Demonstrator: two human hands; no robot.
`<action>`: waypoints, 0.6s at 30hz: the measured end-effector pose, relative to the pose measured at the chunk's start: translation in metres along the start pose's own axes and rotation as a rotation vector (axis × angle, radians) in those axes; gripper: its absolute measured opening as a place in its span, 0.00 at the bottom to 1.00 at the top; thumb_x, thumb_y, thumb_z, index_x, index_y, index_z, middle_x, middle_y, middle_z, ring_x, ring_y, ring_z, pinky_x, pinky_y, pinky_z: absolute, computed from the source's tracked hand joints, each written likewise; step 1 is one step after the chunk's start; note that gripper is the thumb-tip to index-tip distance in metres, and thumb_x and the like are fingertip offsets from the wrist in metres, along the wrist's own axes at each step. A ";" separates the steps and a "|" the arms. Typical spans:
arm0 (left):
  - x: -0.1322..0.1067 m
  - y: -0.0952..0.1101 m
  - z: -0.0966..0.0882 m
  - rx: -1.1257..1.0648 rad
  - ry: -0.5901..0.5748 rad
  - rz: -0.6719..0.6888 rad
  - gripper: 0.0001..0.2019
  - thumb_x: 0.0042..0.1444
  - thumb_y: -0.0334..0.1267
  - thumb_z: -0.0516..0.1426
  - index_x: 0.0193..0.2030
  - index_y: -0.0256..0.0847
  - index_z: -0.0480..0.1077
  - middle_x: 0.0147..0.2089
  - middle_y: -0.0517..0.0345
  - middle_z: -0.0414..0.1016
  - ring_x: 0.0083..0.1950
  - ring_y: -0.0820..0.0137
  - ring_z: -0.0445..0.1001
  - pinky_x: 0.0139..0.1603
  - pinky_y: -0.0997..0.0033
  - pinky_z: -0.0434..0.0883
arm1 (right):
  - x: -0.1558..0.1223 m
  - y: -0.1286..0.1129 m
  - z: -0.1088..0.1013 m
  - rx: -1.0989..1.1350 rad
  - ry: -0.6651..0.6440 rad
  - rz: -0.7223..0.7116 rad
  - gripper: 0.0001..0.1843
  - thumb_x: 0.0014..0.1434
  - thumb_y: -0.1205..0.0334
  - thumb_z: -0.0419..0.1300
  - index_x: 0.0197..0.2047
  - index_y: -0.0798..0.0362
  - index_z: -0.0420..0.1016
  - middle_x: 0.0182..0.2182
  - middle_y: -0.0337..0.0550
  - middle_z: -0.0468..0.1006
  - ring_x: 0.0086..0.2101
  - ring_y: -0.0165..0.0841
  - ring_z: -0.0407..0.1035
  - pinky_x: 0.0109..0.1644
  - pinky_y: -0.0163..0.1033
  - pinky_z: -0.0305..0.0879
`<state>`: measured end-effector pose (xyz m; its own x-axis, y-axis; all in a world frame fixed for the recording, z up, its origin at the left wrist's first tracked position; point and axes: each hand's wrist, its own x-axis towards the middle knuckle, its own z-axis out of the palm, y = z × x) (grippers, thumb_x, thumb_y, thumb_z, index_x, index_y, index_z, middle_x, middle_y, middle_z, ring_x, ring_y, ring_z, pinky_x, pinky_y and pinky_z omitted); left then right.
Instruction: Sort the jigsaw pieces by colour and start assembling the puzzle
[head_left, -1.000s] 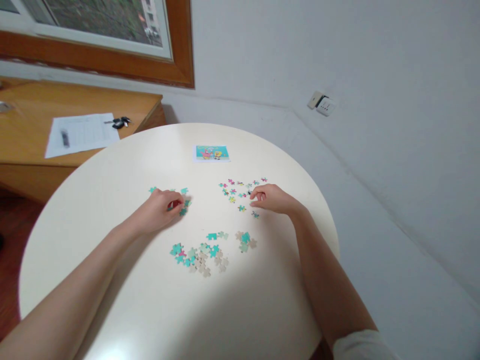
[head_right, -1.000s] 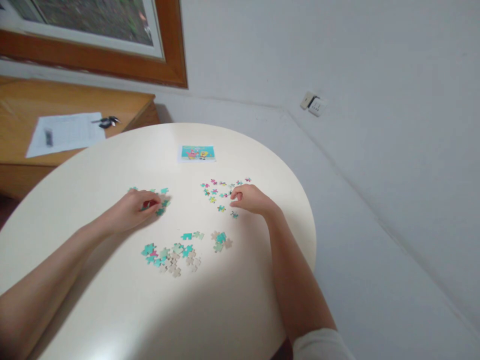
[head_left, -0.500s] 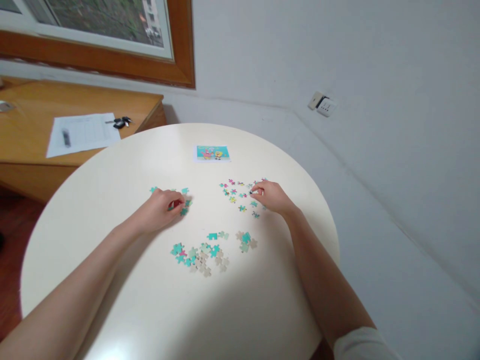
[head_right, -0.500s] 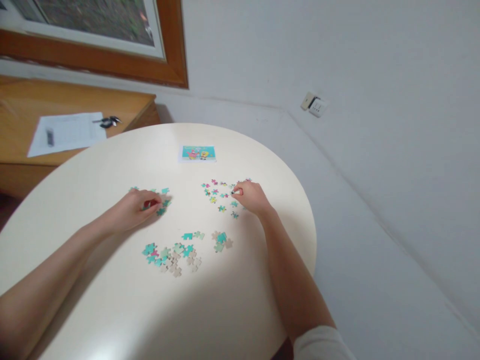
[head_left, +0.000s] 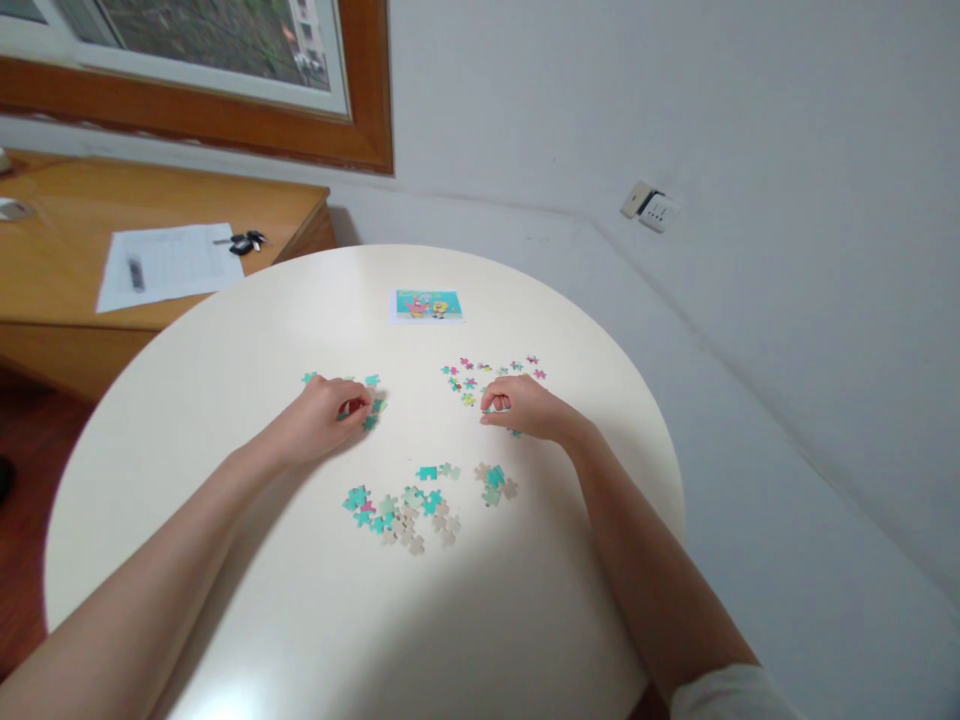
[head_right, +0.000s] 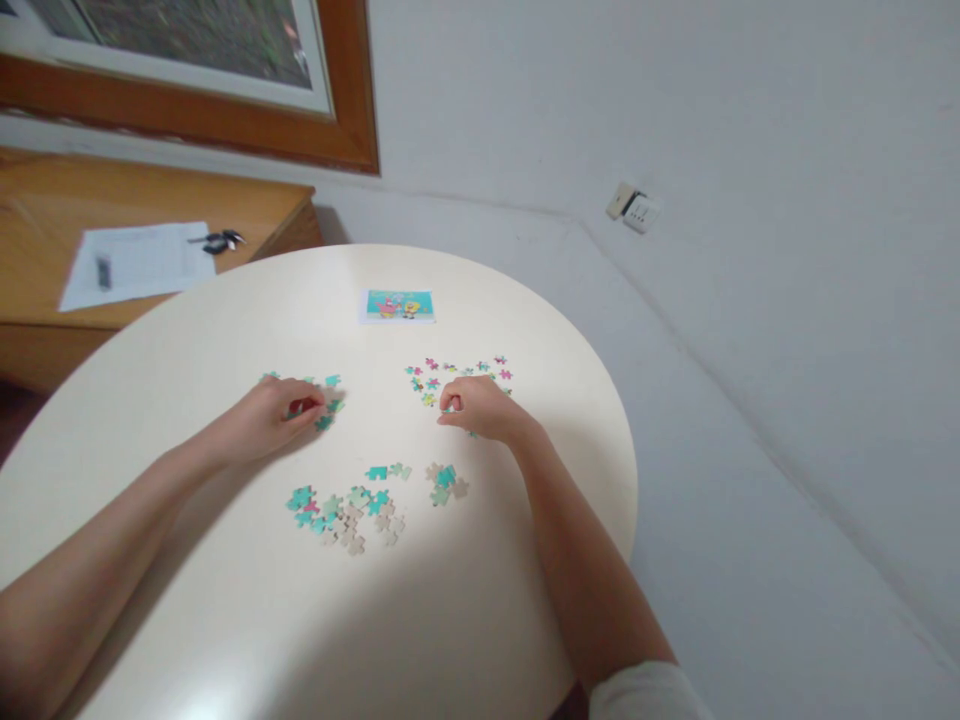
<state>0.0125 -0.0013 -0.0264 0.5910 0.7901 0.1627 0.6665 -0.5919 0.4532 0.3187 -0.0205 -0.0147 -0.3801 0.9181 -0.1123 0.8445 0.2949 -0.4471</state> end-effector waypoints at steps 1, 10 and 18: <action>0.000 0.000 0.000 0.003 -0.003 -0.001 0.12 0.55 0.38 0.49 0.27 0.38 0.72 0.24 0.59 0.71 0.23 0.75 0.64 0.31 0.72 0.59 | 0.000 0.000 0.000 0.000 0.004 0.003 0.02 0.50 0.66 0.65 0.30 0.55 0.76 0.26 0.38 0.71 0.29 0.29 0.65 0.35 0.33 0.56; 0.001 0.006 -0.001 0.046 -0.025 -0.017 0.13 0.55 0.37 0.49 0.28 0.37 0.72 0.24 0.58 0.72 0.25 0.73 0.66 0.38 0.67 0.63 | 0.009 -0.011 0.022 -0.185 0.329 0.020 0.14 0.62 0.56 0.55 0.48 0.51 0.75 0.50 0.50 0.72 0.51 0.41 0.63 0.55 0.47 0.51; 0.001 0.005 0.000 0.032 0.007 0.028 0.11 0.54 0.35 0.50 0.28 0.38 0.72 0.24 0.60 0.71 0.23 0.75 0.66 0.35 0.72 0.64 | 0.015 -0.021 0.036 -0.283 0.343 0.027 0.21 0.67 0.53 0.45 0.55 0.47 0.71 0.58 0.49 0.68 0.58 0.42 0.57 0.59 0.50 0.47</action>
<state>0.0166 -0.0036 -0.0240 0.6064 0.7742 0.1816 0.6639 -0.6186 0.4202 0.2814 -0.0223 -0.0384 -0.2499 0.9470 0.2018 0.9406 0.2869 -0.1817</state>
